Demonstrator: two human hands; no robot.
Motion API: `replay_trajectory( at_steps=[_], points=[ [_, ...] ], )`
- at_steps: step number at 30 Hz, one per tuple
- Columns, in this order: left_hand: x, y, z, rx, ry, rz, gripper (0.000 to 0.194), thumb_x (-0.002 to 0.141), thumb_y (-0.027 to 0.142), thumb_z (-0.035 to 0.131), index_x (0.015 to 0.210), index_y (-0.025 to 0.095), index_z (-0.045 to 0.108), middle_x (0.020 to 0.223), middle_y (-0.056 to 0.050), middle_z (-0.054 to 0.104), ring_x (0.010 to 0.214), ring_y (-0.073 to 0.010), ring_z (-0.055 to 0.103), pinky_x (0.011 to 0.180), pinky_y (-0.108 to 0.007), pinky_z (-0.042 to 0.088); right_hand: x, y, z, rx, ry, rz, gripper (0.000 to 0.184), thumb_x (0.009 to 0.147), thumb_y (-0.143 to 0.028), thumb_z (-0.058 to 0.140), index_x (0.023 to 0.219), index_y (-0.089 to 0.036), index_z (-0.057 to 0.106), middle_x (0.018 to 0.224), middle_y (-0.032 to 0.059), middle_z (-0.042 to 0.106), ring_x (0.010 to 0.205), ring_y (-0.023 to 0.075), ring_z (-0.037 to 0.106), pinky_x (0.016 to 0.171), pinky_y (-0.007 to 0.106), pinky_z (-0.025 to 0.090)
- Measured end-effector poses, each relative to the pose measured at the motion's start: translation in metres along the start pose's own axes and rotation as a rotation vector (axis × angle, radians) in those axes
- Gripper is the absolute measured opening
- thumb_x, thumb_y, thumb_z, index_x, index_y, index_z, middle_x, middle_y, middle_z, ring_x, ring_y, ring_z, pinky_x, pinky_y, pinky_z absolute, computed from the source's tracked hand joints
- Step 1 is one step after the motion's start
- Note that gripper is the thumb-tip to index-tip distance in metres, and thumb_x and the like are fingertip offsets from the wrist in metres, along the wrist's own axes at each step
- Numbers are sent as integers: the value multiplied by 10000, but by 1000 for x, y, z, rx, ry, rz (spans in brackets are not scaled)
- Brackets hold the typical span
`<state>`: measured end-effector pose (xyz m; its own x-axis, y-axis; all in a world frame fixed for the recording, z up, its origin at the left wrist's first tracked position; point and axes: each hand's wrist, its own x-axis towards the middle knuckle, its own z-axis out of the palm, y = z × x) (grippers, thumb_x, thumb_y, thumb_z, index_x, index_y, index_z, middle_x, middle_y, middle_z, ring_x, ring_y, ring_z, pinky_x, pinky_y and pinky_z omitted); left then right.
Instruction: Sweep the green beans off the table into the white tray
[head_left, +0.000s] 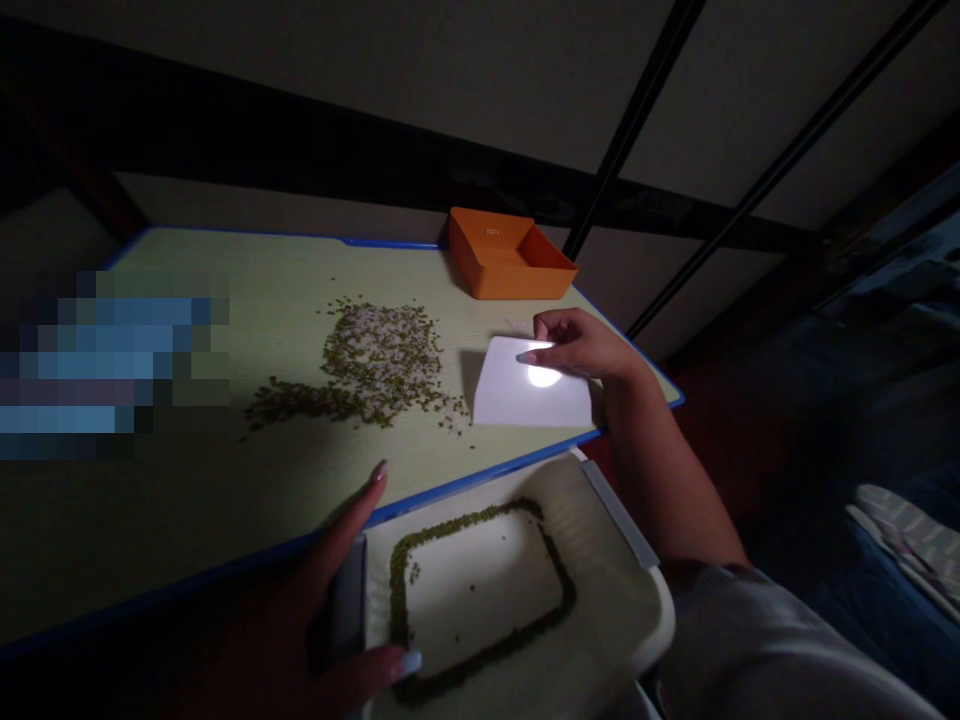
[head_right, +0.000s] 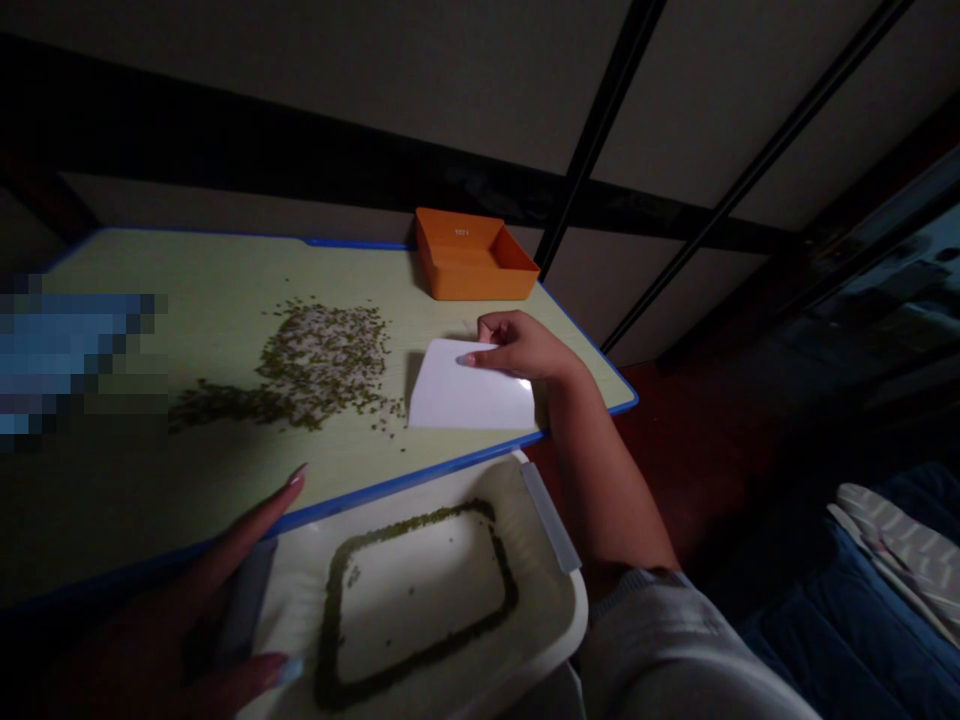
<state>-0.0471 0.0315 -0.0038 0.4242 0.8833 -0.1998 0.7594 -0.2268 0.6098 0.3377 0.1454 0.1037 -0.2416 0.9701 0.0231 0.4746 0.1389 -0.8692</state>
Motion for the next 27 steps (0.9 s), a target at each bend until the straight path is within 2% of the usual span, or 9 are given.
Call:
replay_trajectory(
  at_steps=[3, 9, 13, 16, 21, 24, 27],
  points=[
    [0, -1, -1, 15, -14, -26, 1047, 736, 559, 632, 1611, 456, 66, 1659, 32, 297, 1504, -336, 350, 1185, -606, 327, 1, 1, 1, 2, 28, -20, 558, 601, -485, 924, 620, -217, 435, 518, -96, 409, 480, 52, 344, 425, 207, 225],
    [2, -3, 0, -5, -13, -19, 1110, 689, 598, 663, 1620, 420, 85, 1631, 11, 375, 1488, -337, 387, 1182, -569, 353, 2, 2, 2, -2, 2, -18, 569, 612, -508, 914, 624, -221, 423, 522, -95, 400, 482, 55, 324, 432, 206, 210],
    [-1, 7, -3, -8, -4, -27, 1105, 707, 545, 665, 1624, 405, 65, 1640, 10, 354, 1507, -334, 352, 1206, -588, 303, 3, 0, 5, -6, 2, -22, 578, 601, -534, 912, 617, -217, 430, 524, -91, 414, 487, 58, 346, 436, 204, 229],
    [-3, 13, -4, 1, 41, -20, 1065, 719, 498, 671, 1625, 397, 120, 1656, 5, 322, 1522, -342, 324, 1222, -596, 259, 4, -2, 8, -18, -26, -35, 569, 618, -542, 903, 619, -210, 442, 524, -89, 425, 486, 57, 360, 440, 200, 243],
    [-1, 5, -1, -23, 20, -12, 1097, 704, 539, 683, 1615, 443, 79, 1654, 39, 322, 1515, -327, 333, 1193, -571, 330, 5, -3, 11, -9, -106, -66, 526, 674, -514, 881, 624, -203, 459, 515, -94, 419, 473, 45, 338, 440, 198, 248],
    [0, -3, -1, 27, 30, 22, 1040, 757, 540, 636, 1618, 436, 63, 1694, 22, 229, 1534, -339, 301, 1198, -612, 300, 6, -3, 11, 16, -137, -51, 472, 669, -491, 884, 656, -188, 522, 538, -77, 477, 477, 51, 377, 444, 203, 269],
    [-2, -1, -2, 21, 12, 18, 1049, 752, 543, 639, 1617, 440, 55, 1695, 21, 236, 1541, -338, 287, 1218, -617, 253, 6, -3, 13, 44, -156, -33, 421, 656, -469, 886, 710, -168, 596, 578, -51, 557, 492, 65, 442, 458, 208, 303]
  ],
)
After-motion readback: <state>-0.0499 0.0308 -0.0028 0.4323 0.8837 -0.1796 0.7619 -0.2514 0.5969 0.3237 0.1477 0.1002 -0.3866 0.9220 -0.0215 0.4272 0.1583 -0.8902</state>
